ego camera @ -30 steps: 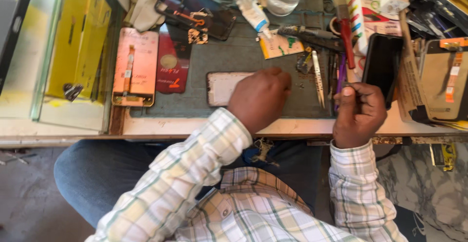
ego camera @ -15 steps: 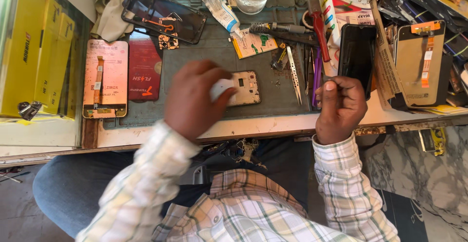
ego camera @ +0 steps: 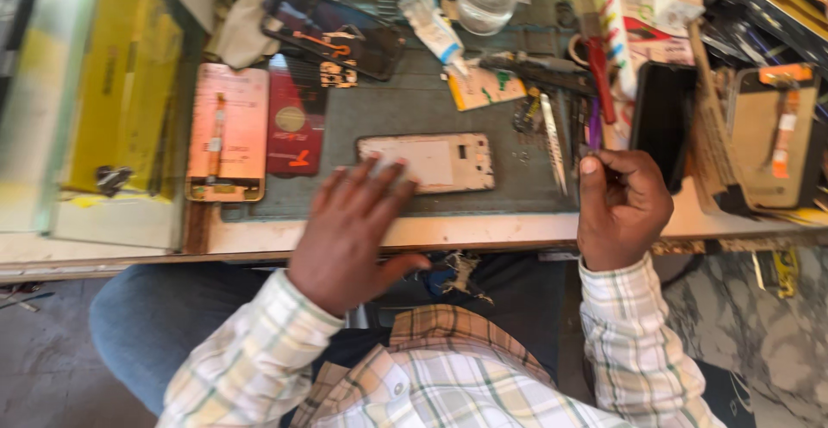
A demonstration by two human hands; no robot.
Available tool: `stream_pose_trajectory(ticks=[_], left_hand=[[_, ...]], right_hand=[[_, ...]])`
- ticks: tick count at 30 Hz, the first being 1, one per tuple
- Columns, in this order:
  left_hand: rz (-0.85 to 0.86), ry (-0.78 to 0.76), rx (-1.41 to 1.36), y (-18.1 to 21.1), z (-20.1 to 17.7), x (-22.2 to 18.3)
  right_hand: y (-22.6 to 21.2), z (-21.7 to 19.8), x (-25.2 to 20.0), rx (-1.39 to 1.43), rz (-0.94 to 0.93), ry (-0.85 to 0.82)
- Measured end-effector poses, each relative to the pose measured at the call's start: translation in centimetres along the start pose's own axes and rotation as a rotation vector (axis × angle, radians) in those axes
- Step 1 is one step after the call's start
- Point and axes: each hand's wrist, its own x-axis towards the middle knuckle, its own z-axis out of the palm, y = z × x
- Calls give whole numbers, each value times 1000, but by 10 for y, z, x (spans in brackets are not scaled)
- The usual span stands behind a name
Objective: The person disassembles a mobile phone using a small pry tool, removes internal components, cleans the frame with a brush, and prepares a new screen for installation.
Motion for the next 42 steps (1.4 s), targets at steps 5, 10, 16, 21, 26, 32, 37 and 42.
stream_pose_trajectory(ticks=[5, 10, 16, 21, 26, 32, 37, 42], left_hand=[[-1, -127, 59, 5, 5, -1], [9, -143, 75, 3, 5, -2], [-4, -106, 45, 2, 7, -3], [45, 112, -158, -3, 3, -10], [73, 243, -316, -8, -3, -18], [120, 174, -332, -9, -5, -17], [148, 131, -320, -12, -9, -20], [-40, 284, -139, -17, -12, -16]], right_hand=[[-36, 30, 4, -213, -32, -167], [-55, 66, 17, -236, -42, -331], [-57, 93, 24, -351, -49, -399], [-50, 99, 22, -313, -72, -373], [-42, 97, 21, -215, -15, -339], [-43, 96, 18, -249, -60, -368], [-48, 97, 19, -241, -51, -369], [-54, 102, 22, -297, -68, -420]])
